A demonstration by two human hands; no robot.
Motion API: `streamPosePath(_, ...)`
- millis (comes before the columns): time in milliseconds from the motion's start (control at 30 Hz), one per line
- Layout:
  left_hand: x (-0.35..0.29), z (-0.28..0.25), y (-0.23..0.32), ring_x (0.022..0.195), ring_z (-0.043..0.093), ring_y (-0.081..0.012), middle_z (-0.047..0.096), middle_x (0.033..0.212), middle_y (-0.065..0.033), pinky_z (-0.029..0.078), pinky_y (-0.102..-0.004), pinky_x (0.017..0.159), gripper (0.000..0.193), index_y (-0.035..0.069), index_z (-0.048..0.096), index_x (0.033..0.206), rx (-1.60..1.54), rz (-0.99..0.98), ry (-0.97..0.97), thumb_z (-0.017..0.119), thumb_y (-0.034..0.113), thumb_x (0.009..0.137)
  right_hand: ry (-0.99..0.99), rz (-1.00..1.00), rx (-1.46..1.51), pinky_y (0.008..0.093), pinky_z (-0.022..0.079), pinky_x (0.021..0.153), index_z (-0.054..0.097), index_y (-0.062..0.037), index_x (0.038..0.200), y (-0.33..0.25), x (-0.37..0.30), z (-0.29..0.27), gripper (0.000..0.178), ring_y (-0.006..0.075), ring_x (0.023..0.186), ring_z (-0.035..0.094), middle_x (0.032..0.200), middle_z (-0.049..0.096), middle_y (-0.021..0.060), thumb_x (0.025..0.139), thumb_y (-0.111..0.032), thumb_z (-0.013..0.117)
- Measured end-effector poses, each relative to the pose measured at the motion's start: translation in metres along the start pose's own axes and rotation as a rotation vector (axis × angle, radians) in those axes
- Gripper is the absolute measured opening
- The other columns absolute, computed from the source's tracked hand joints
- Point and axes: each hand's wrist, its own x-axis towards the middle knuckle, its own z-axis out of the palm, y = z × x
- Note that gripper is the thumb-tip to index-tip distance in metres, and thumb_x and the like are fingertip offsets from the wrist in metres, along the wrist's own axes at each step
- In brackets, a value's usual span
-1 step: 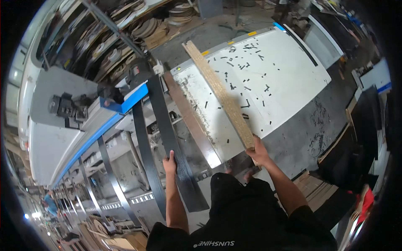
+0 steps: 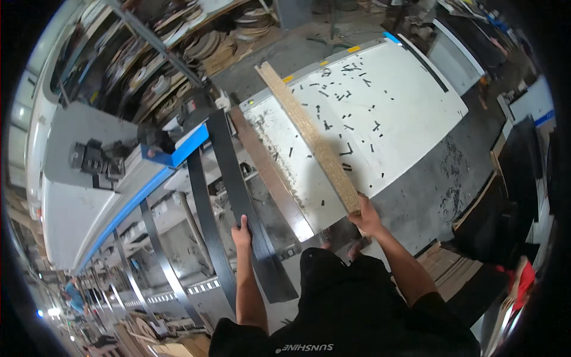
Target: The person organizes and processes wood and laminated planks in a factory, picking them up from a workbench, placing them onto an industrial edge-banding machine, and stacking finished components onto a pallet.
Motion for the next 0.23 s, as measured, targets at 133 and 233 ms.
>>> streamPosePath(133,0.025,0.029,0.044,0.109,0.076,-0.0444,0.078,0.11,-0.0307,0.056,-0.0511,0.095,0.089,-0.015,0.072,0.117,0.147,0.109,0.026,0.072,0.071,0.095,-0.036,0.117,0.05,0.0535,0.048,0.114,0.035,-0.0068,0.16,0.001,0.002,0.0,0.098,0.0513,0.142,0.048,0.155,0.047,0.0289,0.081,-0.029,0.087)
streamPosePath(233,0.043,0.068,0.097,0.118,0.073,-0.0456,0.077,0.121,-0.0314,0.053,-0.0547,0.105,0.095,-0.013,0.069,0.132,0.37,0.184,0.029,0.067,0.075,0.096,-0.158,0.196,0.024,0.0514,0.041,0.12,0.028,-0.0073,0.167,-0.002,0.005,-0.007,0.1,0.0473,0.147,0.046,0.16,0.044,0.0267,0.086,-0.028,0.084)
